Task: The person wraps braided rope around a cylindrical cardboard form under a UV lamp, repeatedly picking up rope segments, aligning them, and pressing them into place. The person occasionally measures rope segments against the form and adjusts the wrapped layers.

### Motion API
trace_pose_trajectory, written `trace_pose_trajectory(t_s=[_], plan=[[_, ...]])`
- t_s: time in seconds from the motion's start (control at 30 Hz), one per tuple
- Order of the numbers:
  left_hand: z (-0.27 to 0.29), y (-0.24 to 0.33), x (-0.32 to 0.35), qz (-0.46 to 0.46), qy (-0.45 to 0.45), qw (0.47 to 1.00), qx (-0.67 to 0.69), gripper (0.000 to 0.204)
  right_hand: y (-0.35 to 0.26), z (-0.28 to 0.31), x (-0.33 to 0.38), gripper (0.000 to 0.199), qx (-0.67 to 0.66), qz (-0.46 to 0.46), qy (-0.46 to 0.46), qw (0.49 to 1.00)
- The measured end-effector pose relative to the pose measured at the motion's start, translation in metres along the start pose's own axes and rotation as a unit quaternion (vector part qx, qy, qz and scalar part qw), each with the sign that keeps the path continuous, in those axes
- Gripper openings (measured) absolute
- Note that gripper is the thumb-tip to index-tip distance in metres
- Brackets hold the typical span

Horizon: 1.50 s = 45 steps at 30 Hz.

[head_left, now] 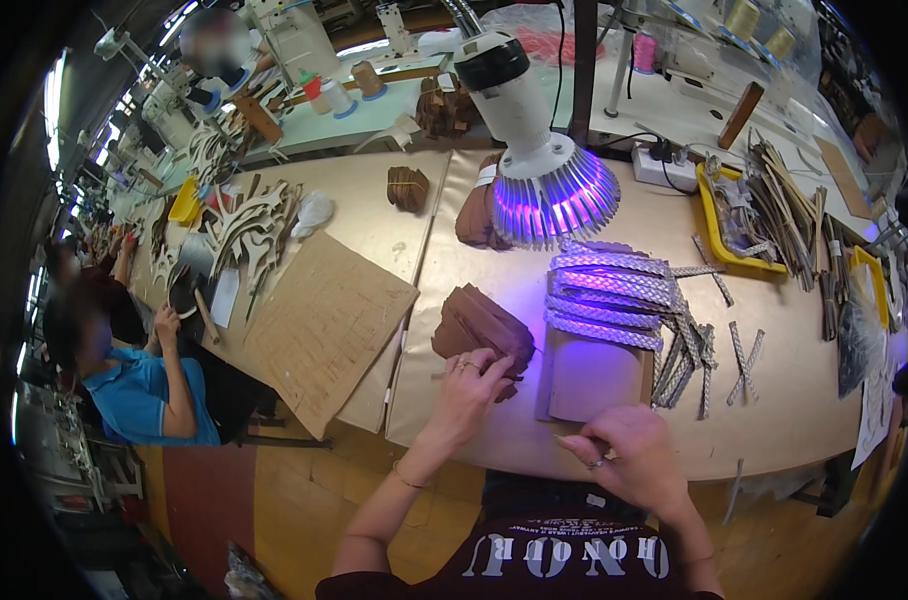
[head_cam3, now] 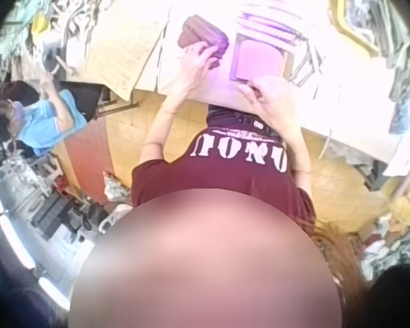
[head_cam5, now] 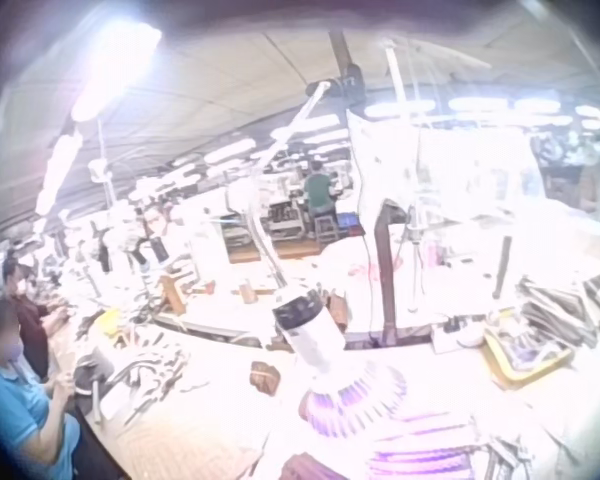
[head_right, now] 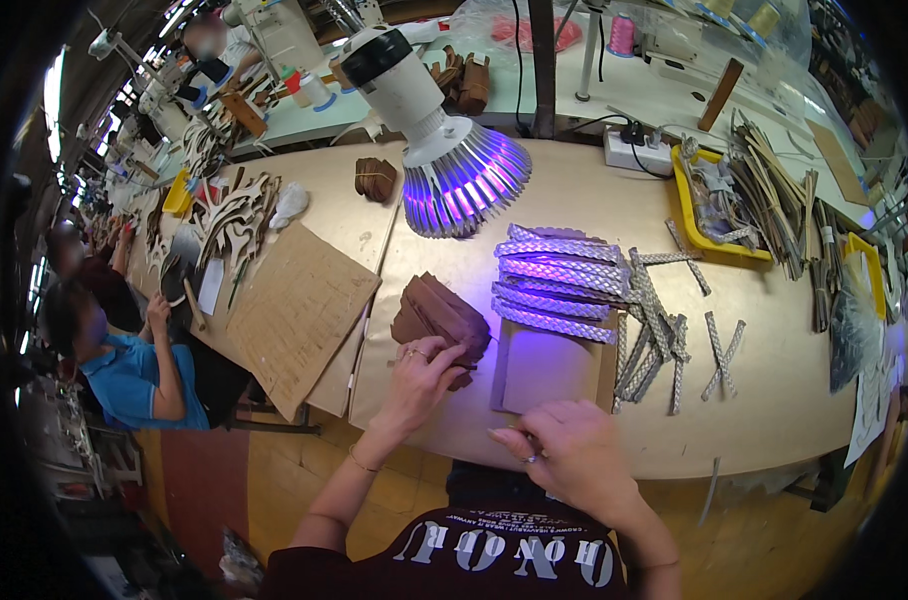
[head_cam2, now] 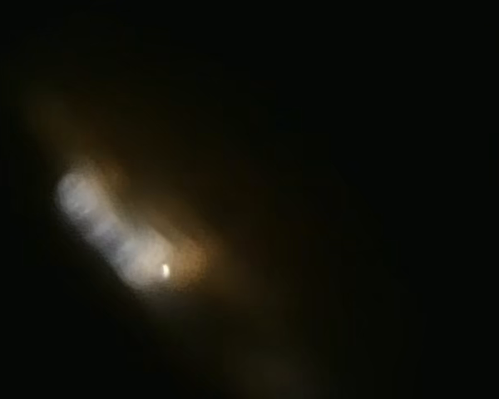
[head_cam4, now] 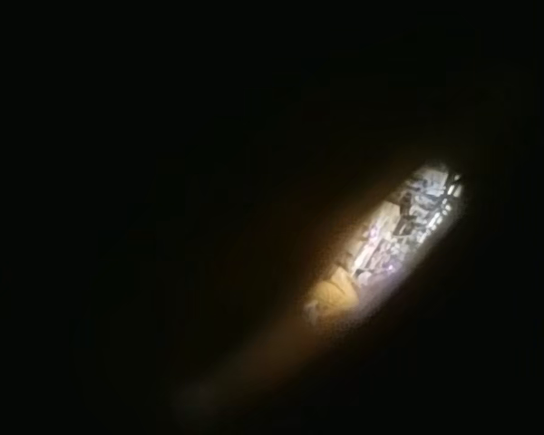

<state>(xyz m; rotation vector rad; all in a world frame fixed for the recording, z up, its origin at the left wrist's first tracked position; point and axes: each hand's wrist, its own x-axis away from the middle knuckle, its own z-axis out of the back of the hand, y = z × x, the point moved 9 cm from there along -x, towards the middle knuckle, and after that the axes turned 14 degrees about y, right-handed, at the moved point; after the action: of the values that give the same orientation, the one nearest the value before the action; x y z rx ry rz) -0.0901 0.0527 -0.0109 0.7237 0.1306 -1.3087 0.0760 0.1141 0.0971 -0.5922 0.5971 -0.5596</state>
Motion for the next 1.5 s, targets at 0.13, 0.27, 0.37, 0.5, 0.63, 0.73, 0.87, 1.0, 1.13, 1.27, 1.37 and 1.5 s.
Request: trace_pose_trajectory(t_s=[0.13,0.27,0.37,0.5,0.63,0.73,0.87,1.0,1.13,1.27,1.37,1.5], plan=[[0.001,0.005,0.001,-0.066,-0.043,0.996,-0.033,0.026,-0.019,-0.025,-0.002,0.02,0.052,0.081,-0.034,0.995],[0.058,0.011,-0.007,0.038,0.114,0.989,0.084,0.022,-0.028,-0.041,-0.002,0.027,0.009,0.092,-0.095,0.991],[0.088,0.018,0.008,0.241,0.16,0.874,0.391,0.02,-0.027,-0.013,-0.012,0.043,-0.141,0.035,0.039,0.989],[0.079,0.06,0.001,0.253,0.169,0.8,0.517,0.016,-0.012,-0.023,-0.002,0.054,-0.323,-0.112,-0.076,0.937],[0.049,0.073,-0.016,0.271,0.18,0.755,0.57,0.022,0.017,-0.006,0.009,0.046,-0.343,-0.201,-0.08,0.914],[0.028,0.065,-0.009,0.371,0.184,0.754,0.509,0.029,0.05,0.021,0.018,0.035,-0.259,-0.229,-0.023,0.938],[0.006,0.063,-0.012,0.37,0.16,0.786,0.469,0.035,0.074,0.036,0.018,0.026,-0.247,-0.229,0.097,0.937],[-0.012,0.058,-0.013,0.354,0.168,0.805,0.446,0.032,0.091,0.034,0.016,0.027,-0.102,-0.193,0.14,0.966],[-0.015,0.055,-0.009,0.332,0.205,0.823,0.413,0.029,0.134,0.064,0.046,0.023,-0.015,-0.266,0.228,0.936],[0.006,0.049,-0.005,0.297,0.258,0.88,0.265,0.026,0.191,0.145,0.095,0.025,0.2,-0.335,0.396,0.831],[0.039,0.075,-0.004,0.116,0.341,0.928,0.094,0.033,0.236,0.171,0.11,0.028,0.303,-0.406,0.352,0.787],[0.053,0.132,0.014,-0.178,0.357,0.897,0.191,0.033,0.274,0.156,0.111,0.034,0.291,-0.503,0.267,0.769]])
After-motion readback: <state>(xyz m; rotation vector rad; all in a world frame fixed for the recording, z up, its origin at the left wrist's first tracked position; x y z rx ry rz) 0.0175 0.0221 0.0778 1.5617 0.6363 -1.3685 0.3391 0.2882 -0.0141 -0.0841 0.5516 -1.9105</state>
